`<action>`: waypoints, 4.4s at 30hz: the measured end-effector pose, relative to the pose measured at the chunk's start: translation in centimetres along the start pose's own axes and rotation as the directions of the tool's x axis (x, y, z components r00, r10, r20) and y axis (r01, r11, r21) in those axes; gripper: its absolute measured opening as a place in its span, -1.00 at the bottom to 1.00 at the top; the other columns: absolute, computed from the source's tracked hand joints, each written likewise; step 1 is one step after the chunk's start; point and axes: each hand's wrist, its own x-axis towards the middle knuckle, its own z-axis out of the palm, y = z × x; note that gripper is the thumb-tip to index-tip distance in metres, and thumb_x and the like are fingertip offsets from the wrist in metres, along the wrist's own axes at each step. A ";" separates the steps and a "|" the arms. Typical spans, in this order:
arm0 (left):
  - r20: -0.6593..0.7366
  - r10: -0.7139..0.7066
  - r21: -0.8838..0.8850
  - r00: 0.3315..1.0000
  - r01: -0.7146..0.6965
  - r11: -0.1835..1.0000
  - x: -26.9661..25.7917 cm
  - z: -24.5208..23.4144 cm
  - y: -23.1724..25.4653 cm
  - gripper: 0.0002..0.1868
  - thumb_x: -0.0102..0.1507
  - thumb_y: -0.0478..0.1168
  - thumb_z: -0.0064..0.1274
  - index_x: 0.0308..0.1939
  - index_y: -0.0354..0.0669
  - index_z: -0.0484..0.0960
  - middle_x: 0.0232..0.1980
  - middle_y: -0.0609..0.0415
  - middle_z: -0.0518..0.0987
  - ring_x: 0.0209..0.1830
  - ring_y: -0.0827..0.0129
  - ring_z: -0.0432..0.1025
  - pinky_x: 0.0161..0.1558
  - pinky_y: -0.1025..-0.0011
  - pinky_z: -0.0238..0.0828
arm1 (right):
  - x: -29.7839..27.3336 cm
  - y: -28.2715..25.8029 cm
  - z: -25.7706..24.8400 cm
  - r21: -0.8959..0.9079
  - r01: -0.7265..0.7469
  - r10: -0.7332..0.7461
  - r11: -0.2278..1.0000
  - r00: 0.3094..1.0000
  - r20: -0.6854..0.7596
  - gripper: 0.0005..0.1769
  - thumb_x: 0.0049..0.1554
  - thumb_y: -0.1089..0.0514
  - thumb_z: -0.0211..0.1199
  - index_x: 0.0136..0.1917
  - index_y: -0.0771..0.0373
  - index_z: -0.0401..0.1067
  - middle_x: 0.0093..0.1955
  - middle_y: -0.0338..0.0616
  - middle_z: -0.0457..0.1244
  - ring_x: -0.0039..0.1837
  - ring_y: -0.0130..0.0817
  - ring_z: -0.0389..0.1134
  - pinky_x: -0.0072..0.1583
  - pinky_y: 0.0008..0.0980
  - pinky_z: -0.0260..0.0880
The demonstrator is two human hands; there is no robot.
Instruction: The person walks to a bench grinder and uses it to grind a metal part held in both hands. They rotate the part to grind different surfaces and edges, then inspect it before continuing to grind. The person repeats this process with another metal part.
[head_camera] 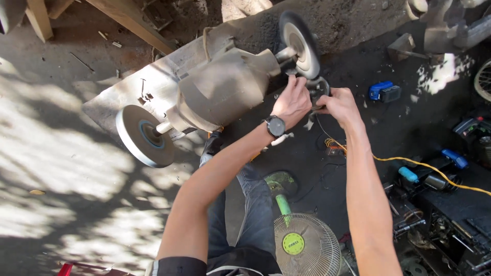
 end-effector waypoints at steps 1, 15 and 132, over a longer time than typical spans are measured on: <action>-0.004 0.005 -0.002 1.000 -0.005 1.000 0.3 -0.5 -0.7 -0.82 0.09 -0.36 -0.15 -0.42 -0.44 0.53 -0.45 -0.35 0.41 -0.18 -0.05 0.17 0.03 -0.17 -0.09 | -0.5 0.6 -0.2 0.001 -0.001 0.001 1.000 1.000 -0.007 -0.81 -0.15 0.37 0.15 -0.22 0.53 0.38 -0.33 0.20 0.24 -0.22 -0.09 0.36 -0.23 -0.20 0.46; -0.102 -0.140 -0.213 0.985 0.116 0.970 1.3 -2.1 -4.3 -0.79 0.04 -0.16 0.07 -0.50 -0.27 0.54 -0.55 -0.08 0.39 -0.24 0.16 0.17 -0.09 0.02 -0.08 | -2.1 -1.6 1.3 -0.023 0.515 -0.497 0.857 0.815 -0.298 -0.56 -0.08 0.51 0.13 0.10 0.34 0.38 -0.05 0.12 0.29 -0.04 -0.17 0.37 0.04 -0.34 0.42; 0.611 -0.631 -0.792 0.478 0.350 -0.501 -3.7 12.8 1.6 -0.59 0.17 -0.06 0.00 0.06 -0.12 0.46 -0.14 -0.14 0.55 -0.13 0.15 0.46 -0.09 0.34 0.45 | 4.7 3.4 8.0 0.376 -0.310 0.200 0.873 0.932 0.303 -0.84 0.10 0.26 0.03 -0.32 0.27 0.16 -0.51 -0.40 -0.03 -0.52 -0.71 0.02 -0.50 -0.70 0.00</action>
